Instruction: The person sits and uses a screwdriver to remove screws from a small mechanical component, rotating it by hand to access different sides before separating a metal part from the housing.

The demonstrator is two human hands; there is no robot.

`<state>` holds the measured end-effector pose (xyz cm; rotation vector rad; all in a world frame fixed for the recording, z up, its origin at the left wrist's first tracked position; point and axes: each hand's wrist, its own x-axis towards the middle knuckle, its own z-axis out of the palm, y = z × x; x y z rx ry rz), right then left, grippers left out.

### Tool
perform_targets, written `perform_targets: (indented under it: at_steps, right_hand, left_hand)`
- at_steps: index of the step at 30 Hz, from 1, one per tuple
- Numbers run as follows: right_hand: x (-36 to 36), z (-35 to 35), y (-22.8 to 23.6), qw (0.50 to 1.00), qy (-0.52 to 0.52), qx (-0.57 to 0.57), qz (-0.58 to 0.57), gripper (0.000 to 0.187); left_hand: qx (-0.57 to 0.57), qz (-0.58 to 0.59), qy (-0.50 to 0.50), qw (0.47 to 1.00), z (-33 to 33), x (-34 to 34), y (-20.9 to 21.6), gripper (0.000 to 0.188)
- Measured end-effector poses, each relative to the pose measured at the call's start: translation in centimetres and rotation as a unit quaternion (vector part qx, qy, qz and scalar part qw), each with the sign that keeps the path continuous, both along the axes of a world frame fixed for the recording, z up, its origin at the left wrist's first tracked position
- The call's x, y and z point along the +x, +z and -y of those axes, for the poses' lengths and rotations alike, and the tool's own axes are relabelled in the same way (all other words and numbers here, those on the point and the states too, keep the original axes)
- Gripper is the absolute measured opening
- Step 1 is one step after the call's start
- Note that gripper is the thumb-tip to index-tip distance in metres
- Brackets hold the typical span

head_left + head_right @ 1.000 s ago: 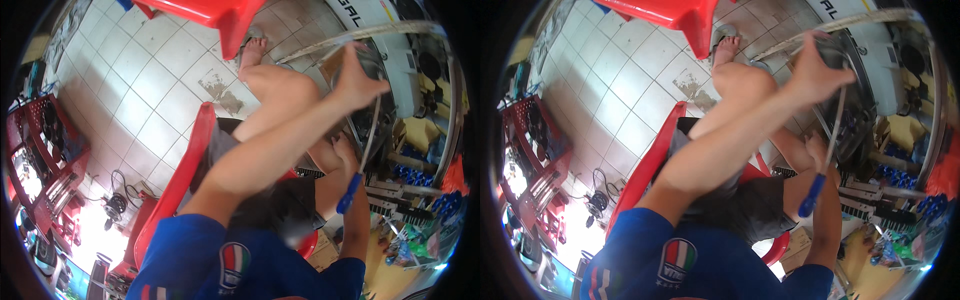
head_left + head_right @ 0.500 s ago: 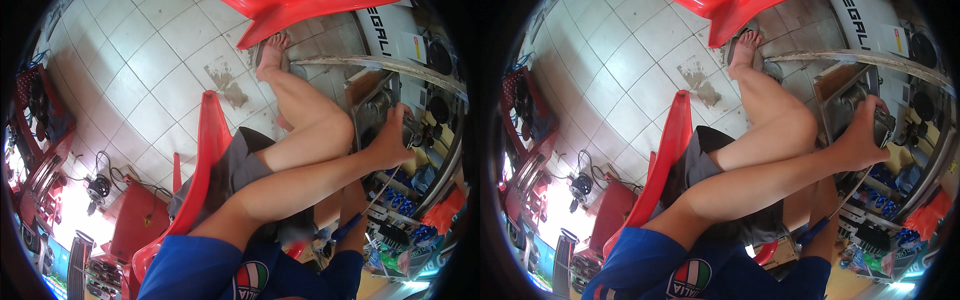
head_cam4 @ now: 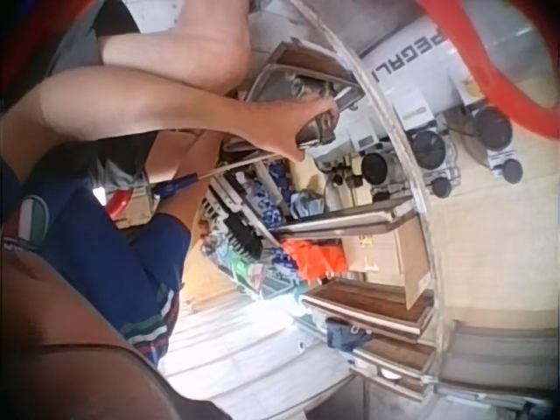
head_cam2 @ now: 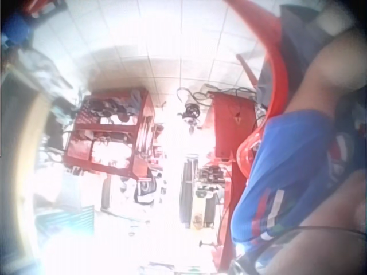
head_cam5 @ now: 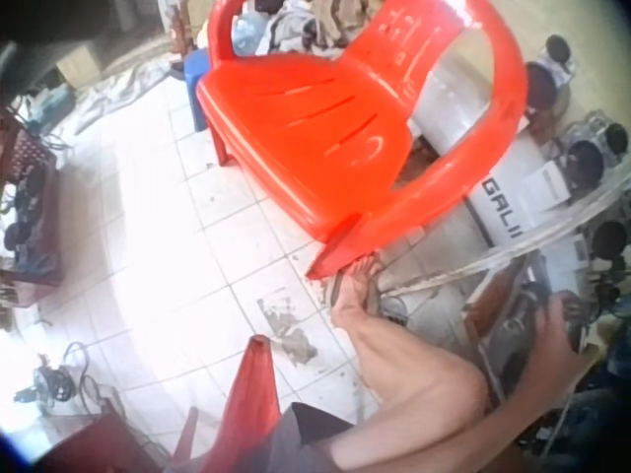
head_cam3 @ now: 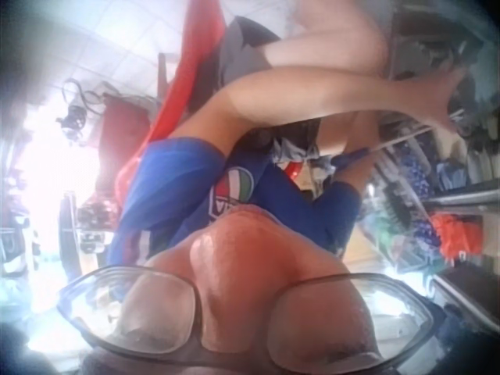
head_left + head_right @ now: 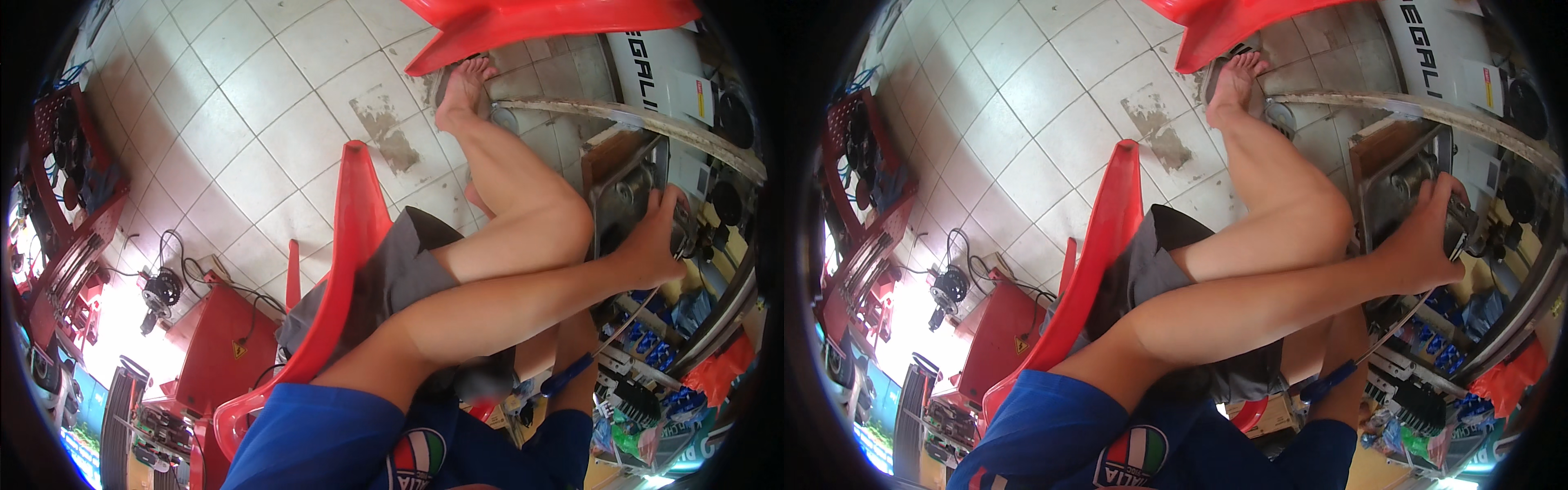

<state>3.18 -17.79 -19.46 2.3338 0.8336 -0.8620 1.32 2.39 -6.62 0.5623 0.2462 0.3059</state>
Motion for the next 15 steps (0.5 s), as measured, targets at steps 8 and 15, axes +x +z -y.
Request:
perform_targets:
  at_steps: [8,15]
  right_hand:
    - [0.7,-0.8,-0.6,1.000,0.003,0.014,-0.011,0.034]
    - [0.7,1.0,-0.6,0.999,-0.022,0.022,-0.014,0.035]
  left_hand:
    - [0.072,-0.026,0.100,0.992,0.3,1.9,-1.4,0.070]
    - [0.150,-0.033,0.137,0.979,-2.4,1.1,-2.0,0.073]
